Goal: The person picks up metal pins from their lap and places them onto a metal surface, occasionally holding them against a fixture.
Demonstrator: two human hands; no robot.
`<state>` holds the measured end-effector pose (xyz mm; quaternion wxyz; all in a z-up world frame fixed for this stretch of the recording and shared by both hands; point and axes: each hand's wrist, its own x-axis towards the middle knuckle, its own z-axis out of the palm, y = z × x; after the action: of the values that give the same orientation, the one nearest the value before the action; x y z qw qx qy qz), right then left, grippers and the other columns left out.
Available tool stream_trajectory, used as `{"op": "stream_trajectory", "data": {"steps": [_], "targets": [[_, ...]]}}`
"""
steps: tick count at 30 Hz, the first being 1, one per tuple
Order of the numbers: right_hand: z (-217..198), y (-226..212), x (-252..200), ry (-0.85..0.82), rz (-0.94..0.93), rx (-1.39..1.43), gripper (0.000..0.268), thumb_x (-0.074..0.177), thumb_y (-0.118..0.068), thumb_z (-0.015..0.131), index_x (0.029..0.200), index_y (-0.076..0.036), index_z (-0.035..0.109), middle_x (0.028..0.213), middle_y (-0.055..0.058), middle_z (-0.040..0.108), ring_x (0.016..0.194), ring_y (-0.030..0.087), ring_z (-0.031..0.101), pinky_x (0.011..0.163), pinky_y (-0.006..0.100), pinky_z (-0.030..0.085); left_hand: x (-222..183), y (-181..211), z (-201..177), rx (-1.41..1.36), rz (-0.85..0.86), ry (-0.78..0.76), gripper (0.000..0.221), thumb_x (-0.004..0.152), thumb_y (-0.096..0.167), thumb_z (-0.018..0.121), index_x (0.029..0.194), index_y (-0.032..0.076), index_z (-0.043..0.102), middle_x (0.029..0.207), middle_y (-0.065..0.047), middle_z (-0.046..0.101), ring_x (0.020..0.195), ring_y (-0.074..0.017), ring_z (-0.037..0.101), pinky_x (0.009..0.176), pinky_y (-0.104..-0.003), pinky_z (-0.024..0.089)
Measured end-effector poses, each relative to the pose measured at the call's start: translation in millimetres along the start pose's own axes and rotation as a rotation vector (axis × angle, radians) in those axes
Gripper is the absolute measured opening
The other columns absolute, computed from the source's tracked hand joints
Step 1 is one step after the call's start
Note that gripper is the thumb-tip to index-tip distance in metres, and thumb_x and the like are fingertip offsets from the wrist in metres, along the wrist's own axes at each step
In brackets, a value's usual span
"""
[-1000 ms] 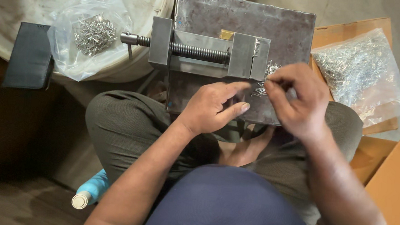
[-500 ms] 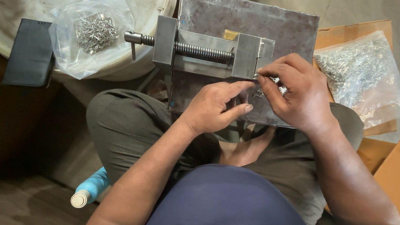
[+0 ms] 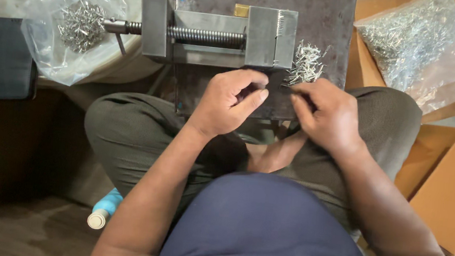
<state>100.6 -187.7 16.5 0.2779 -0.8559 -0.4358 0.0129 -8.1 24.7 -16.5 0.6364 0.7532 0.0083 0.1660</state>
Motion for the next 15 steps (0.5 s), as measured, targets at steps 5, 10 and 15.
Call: {"op": "stream_trajectory", "data": {"steps": [5,10,15], "targets": [[3.6,1.5,6.8,0.051,0.013,-0.005,0.018,0.093,-0.011,0.075,0.111,-0.007,0.072,0.092,0.012,0.067,0.081,0.030,0.069,0.071,0.039,0.055,-0.3,5.3,1.4,0.097,0.009,-0.012,0.017,0.095,0.014,0.072,0.108,0.002,0.069,0.087,-0.009,0.069,0.068,-0.0182,0.062,0.063,-0.030,0.049],[3.7,-0.6,13.5,0.038,-0.038,-0.089,0.018,0.090,-0.014,0.076,0.108,-0.009,0.073,0.095,0.010,0.068,0.081,0.031,0.068,0.069,0.040,0.055,0.6,9.0,1.8,0.131,0.037,-0.024,0.017,0.094,0.015,0.074,0.106,0.003,0.069,0.087,-0.009,0.069,0.071,-0.0195,0.063,0.065,-0.031,0.050],[4.2,-0.5,14.3,0.017,-0.022,-0.146,0.016,0.088,-0.013,0.077,0.103,-0.009,0.074,0.092,0.009,0.066,0.078,0.032,0.068,0.067,0.042,0.054,2.3,10.1,2.8,0.154,0.049,-0.043,0.018,0.094,0.017,0.074,0.107,0.004,0.069,0.087,-0.008,0.070,0.073,-0.0212,0.064,0.068,-0.032,0.052]]}}
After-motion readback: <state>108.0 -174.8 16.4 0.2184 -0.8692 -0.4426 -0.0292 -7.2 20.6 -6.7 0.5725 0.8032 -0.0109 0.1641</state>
